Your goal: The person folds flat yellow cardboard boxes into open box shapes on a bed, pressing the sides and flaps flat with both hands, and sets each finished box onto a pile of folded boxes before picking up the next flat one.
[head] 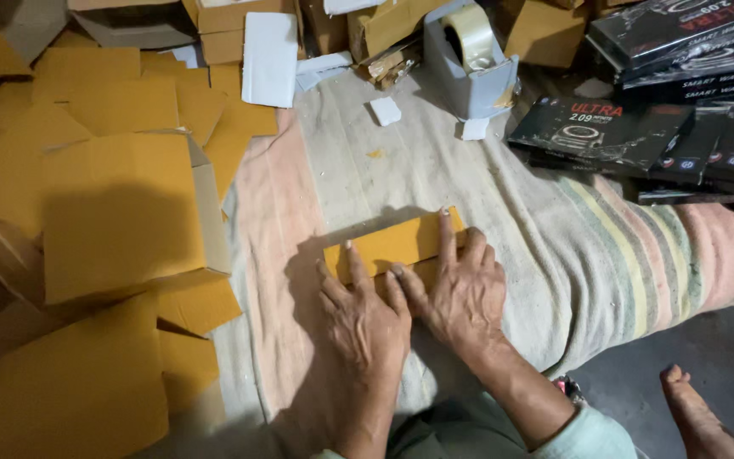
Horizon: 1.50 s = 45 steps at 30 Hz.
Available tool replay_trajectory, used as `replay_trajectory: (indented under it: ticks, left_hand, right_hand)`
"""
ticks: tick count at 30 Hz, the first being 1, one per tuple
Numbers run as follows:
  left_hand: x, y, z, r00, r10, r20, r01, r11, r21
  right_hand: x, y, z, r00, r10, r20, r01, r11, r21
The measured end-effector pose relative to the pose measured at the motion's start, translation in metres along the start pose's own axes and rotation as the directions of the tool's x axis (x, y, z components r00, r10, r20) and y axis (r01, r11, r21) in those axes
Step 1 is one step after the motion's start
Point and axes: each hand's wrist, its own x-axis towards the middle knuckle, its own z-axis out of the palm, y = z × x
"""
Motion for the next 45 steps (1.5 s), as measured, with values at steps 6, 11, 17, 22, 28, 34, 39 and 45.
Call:
replay_trajectory:
  ticks: [6,11,17,22,28,34,39,45]
  left_hand:
    - [0.008,-0.013,0.000,0.968,-0.162,0.193,0.188,0.974,-0.125]
    - [0.023,-0.017,0.001,0.994,-0.027,0.109,0.030,0.999,-0.029]
    - [0.035,-0.017,-0.002,0.932,-0.187,0.310,0.230,0.967,-0.108]
    - [0.038,-0.012,-0.001,0.942,-0.127,0.311,0.131,0.991,0.009]
    - [0.041,-0.016,-0.003,0.938,-0.140,0.318,0.159,0.987,-0.035]
    - [0.038,-0.018,-0.003,0.936,-0.143,0.320,0.160,0.987,-0.026]
    - [0.043,-0.020,0.005,0.959,-0.106,0.263,0.117,0.993,-0.029]
    - [0.046,-0.014,0.004,0.936,-0.147,0.320,0.176,0.982,-0.064]
  right_hand:
    - [0.008,0.013,0.001,0.973,0.138,0.188,-0.156,0.984,0.085]
    - [0.018,0.018,0.009,0.973,0.118,0.198,-0.124,0.992,0.018]
    - [0.027,0.023,0.022,0.952,0.161,0.261,-0.186,0.980,0.074]
    - [0.025,0.012,0.032,0.997,0.010,0.083,-0.002,0.996,-0.093]
    - [0.031,0.013,0.026,0.974,0.113,0.194,-0.116,0.993,0.002]
    - [0.026,0.015,0.025,0.990,0.039,0.136,-0.036,0.999,-0.024]
    - [0.028,0.025,0.043,0.980,0.092,0.176,-0.087,0.995,-0.039]
    - [0.029,0.028,0.042,0.955,0.123,0.271,-0.139,0.989,0.041]
